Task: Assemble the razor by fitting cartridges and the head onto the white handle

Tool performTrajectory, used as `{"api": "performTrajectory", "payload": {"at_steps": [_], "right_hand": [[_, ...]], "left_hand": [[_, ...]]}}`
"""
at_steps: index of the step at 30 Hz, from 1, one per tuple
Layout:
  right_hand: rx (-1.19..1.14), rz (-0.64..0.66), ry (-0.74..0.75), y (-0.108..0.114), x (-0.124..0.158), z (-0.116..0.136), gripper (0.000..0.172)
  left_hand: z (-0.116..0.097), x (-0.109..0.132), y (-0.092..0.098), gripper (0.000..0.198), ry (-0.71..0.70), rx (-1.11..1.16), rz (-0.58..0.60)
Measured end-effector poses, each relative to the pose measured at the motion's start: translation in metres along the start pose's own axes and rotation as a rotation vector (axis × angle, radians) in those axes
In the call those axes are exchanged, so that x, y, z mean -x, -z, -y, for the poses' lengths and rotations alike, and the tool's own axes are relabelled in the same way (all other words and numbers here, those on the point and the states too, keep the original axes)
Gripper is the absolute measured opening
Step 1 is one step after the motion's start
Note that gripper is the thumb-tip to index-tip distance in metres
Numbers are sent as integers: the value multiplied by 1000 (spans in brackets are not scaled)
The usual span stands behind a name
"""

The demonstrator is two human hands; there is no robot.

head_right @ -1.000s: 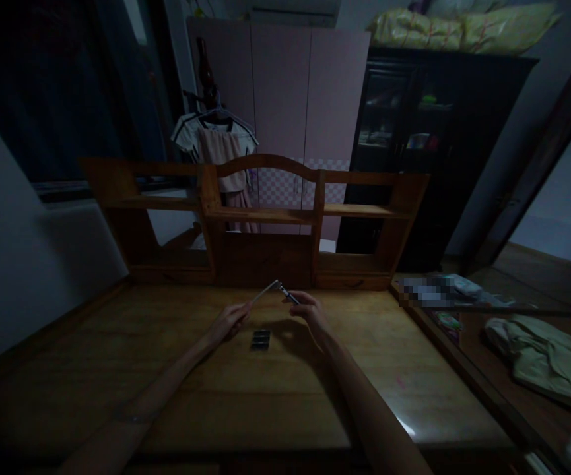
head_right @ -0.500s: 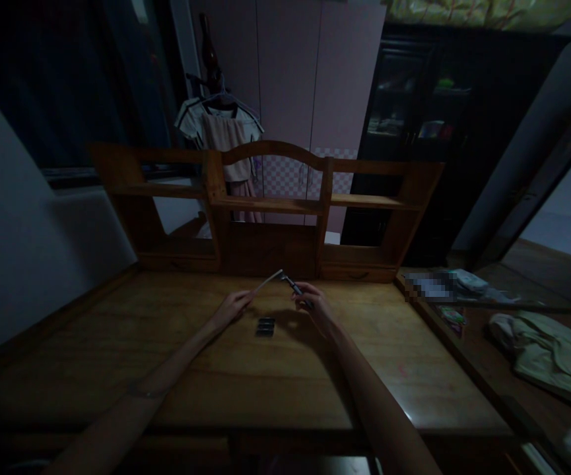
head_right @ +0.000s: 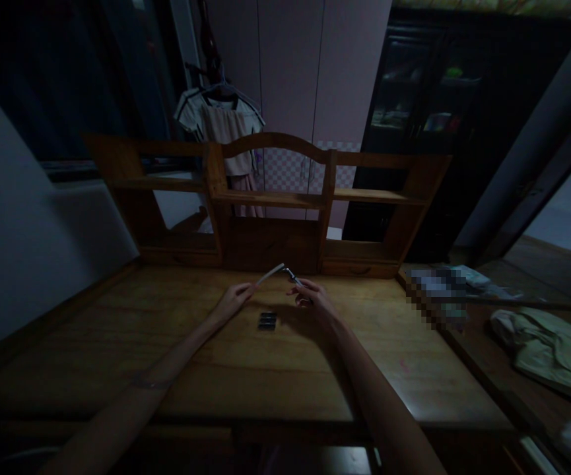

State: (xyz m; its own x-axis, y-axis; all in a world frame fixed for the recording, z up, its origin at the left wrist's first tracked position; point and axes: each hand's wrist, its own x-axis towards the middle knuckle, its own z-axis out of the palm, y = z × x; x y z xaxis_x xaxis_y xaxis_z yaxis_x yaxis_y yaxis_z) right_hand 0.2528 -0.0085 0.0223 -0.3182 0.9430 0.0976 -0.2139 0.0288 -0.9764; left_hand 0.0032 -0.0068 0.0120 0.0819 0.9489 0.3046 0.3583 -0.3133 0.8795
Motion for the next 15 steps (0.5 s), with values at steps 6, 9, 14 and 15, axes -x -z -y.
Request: {"api": "performTrajectory", "payload": {"at_steps": [6, 9, 14, 15], "right_hand": [[-17, 8, -40, 3, -6, -2, 37], [-9, 13, -50, 2, -5, -1, 39], [48, 18, -38, 2, -3, 0, 38], [67, 24, -43, 2, -4, -1, 38]], "left_hand": [[-1, 1, -2, 41, 12, 8, 39], [6, 0, -3, 45, -3, -21, 50], [11, 0, -3, 46, -69, -73, 78], [11, 1, -3, 46, -77, -81, 80]]}}
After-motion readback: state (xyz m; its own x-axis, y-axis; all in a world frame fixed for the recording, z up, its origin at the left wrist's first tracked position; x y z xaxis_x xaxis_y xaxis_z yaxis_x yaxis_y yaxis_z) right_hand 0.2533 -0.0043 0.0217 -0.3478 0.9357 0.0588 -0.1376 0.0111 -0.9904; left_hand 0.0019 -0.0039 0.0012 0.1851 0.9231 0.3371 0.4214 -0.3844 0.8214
